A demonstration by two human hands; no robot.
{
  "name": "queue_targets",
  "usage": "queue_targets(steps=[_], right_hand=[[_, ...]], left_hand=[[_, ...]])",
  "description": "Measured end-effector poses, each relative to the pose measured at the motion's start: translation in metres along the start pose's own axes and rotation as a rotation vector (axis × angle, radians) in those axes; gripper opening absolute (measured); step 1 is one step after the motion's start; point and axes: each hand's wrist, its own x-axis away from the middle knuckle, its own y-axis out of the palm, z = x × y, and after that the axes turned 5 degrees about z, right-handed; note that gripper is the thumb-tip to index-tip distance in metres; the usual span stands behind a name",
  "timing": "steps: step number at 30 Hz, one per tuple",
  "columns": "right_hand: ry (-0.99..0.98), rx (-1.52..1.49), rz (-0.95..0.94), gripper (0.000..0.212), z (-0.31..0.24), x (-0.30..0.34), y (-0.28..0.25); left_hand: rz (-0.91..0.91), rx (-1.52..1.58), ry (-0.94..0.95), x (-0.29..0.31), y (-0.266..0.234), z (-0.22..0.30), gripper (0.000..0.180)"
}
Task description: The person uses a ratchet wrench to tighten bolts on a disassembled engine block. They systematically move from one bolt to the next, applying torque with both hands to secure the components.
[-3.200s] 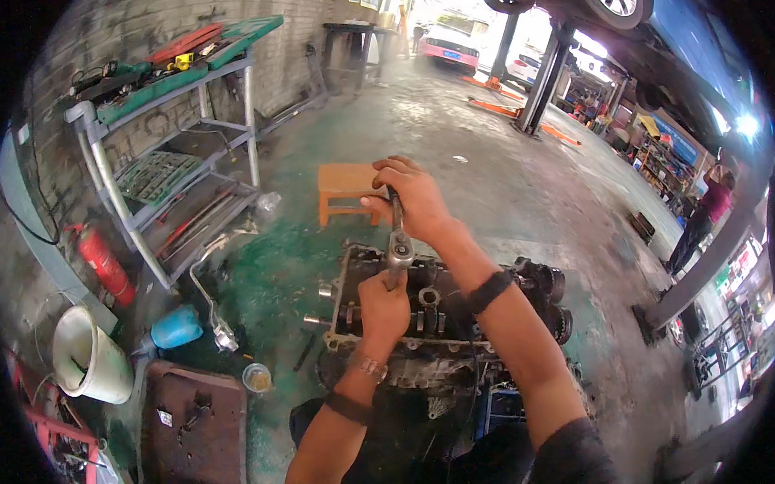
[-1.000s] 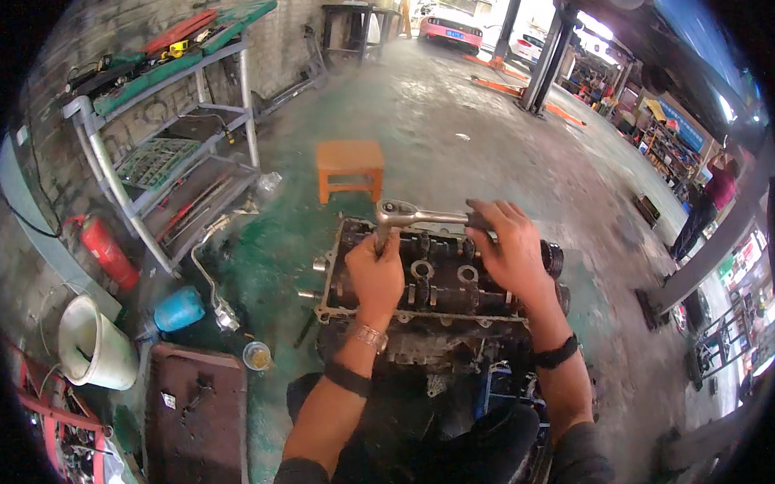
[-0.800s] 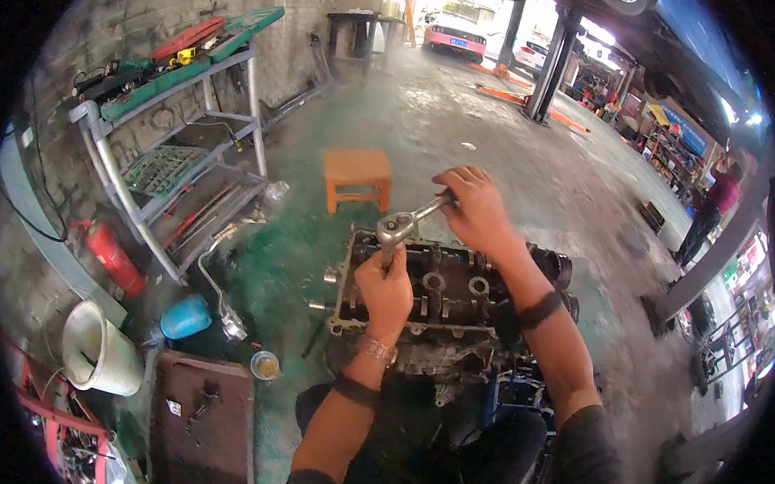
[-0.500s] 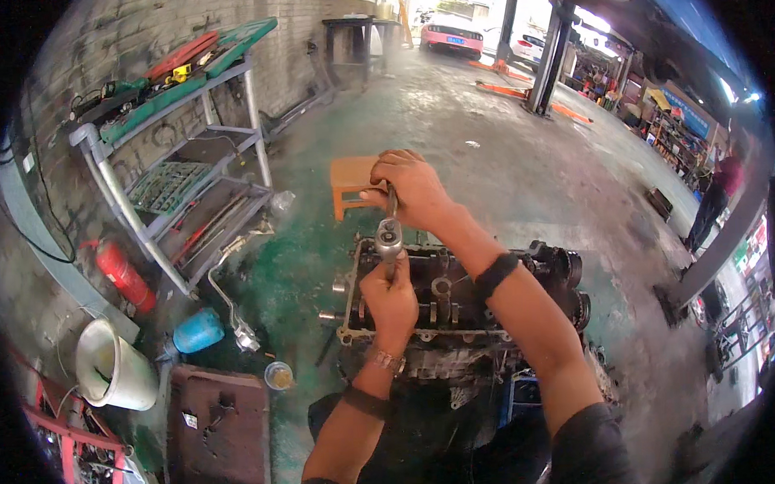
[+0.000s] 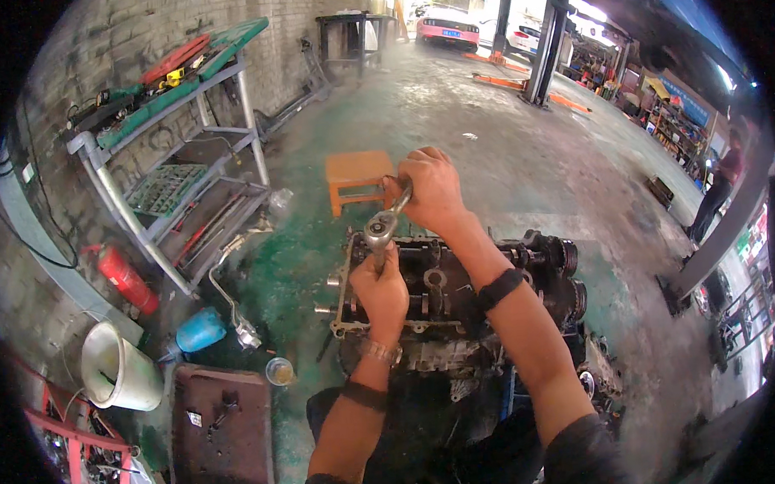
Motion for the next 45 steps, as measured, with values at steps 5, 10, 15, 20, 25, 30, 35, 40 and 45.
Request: queue_targets(steps=[5, 10, 15, 20, 25, 30, 35, 40, 45], right_hand=[[0.083, 0.137, -0.006, 0.023, -0.004, 0.010, -0.018], [0.113, 0.254, -0.023, 0.021, -0.014, 0.026, -0.061], [0.172, 0.300, -0.108, 0.024, -0.042, 0.049, -0.123], [0.232, 0.292, -0.162, 0.040, -0.081, 0.072, -0.173], [0.246, 0.214, -0.233, 0.058, -0.123, 0.087, -0.202], [0.256, 0.086, -0.244, 0.060, -0.142, 0.094, -0.212], [0.223, 0.105, -0.276, 0.053, -0.117, 0.093, -0.207], [0.217, 0.178, -0.294, 0.041, -0.072, 0.082, -0.188], [0.147, 0.247, -0.328, 0.039, -0.027, 0.059, -0.152]], left_hand=[[0.049, -0.076, 0.030, -0.003, 0.003, -0.007, 0.055], [0.059, -0.279, 0.297, -0.003, 0.001, -0.014, 0.052], [-0.030, -0.235, 0.027, -0.006, 0.000, -0.014, 0.037], [-0.013, -0.163, 0.051, -0.003, 0.002, -0.017, 0.032], [-0.026, -0.247, 0.052, -0.005, -0.002, -0.020, 0.026], [-0.017, -0.215, 0.065, -0.004, -0.003, -0.016, 0.026], [-0.133, -0.269, 0.071, -0.001, -0.011, -0.010, 0.023], [-0.209, -0.297, 0.075, -0.005, -0.010, -0.017, 0.033], [-0.261, -0.302, 0.087, -0.006, -0.013, -0.015, 0.033]])
